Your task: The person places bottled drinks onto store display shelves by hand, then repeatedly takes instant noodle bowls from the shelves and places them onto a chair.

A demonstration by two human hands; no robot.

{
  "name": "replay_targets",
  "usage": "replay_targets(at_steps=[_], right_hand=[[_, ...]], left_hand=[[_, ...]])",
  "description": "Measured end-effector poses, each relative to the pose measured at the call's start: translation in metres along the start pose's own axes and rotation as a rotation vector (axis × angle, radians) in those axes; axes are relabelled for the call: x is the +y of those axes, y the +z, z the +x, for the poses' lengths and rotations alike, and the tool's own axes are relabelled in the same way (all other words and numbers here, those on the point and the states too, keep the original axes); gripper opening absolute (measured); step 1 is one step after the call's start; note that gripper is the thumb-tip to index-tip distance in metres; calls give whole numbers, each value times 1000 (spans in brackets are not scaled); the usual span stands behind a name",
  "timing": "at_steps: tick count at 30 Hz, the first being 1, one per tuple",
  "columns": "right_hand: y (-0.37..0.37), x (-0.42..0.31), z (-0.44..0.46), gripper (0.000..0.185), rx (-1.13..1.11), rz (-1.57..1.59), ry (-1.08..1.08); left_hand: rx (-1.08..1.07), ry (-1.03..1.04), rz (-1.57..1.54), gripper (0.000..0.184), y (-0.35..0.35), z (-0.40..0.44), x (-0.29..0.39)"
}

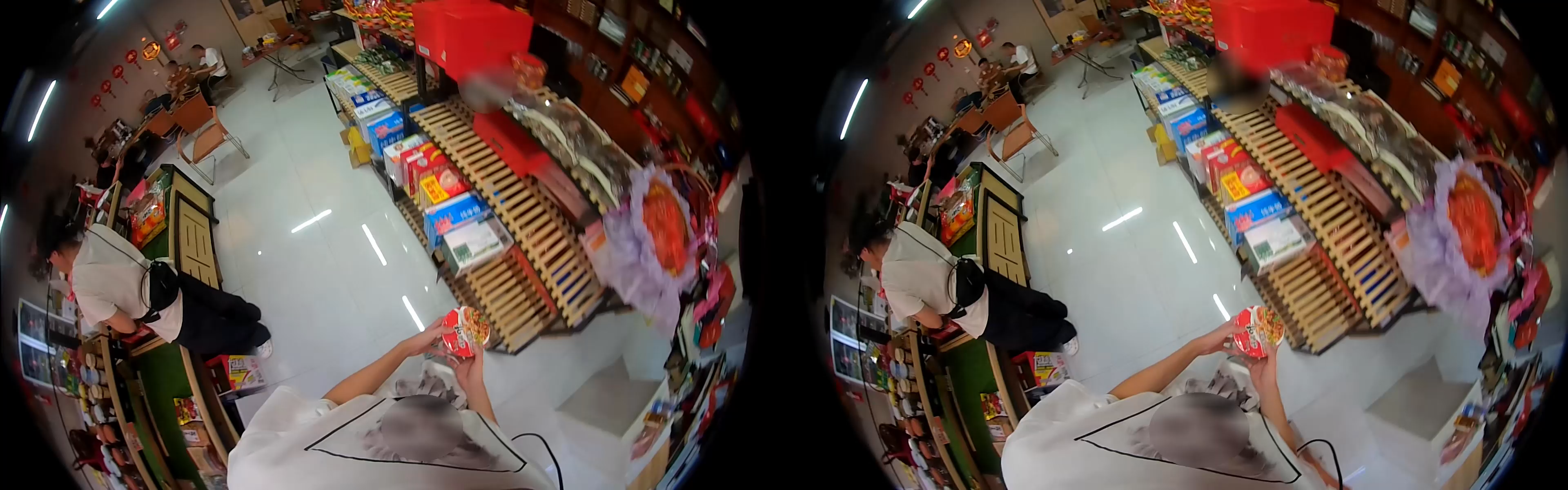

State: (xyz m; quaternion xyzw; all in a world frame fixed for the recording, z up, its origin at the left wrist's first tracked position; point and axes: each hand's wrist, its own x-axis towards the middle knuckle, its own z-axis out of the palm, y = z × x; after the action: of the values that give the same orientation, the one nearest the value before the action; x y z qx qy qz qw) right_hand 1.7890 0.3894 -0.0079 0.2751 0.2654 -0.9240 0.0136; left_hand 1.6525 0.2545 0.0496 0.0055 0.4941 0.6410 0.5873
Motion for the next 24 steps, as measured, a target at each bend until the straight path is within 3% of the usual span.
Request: replay_targets(at_steps=[5,7,8,11,13,15,17,21,23,24], right_hand=[[52,-74,82,56,-53,65,1],[83,-106,107,62,-161,-61,103],[61,-97,146,62,-124,-80,171],[106,-137,196,56,-140,-144,169],[133,-161,225,53,-138,-133,77],[163,-187,242,65,-42,-211,-56],[162,-191,280,63,34,-290,-184],[185,-212,343,51,25,-105,-160],[213,-227,360,57,22,-131,-477],[215,-223,387,57,132,-75,-564]], left_hand=[[61,-10,-43,79,-25,66,69],[110,-50,-1,79,-43,78,89],[158,-2,-56,80,-52,89,107],[234,60,-160,74,-78,119,148],[286,54,-176,71,-72,126,194],[304,58,-163,67,-80,143,227],[299,101,-170,67,-87,159,259],[221,149,-22,68,-114,207,316],[250,115,56,58,-127,226,354],[231,153,92,60,-127,233,378]])
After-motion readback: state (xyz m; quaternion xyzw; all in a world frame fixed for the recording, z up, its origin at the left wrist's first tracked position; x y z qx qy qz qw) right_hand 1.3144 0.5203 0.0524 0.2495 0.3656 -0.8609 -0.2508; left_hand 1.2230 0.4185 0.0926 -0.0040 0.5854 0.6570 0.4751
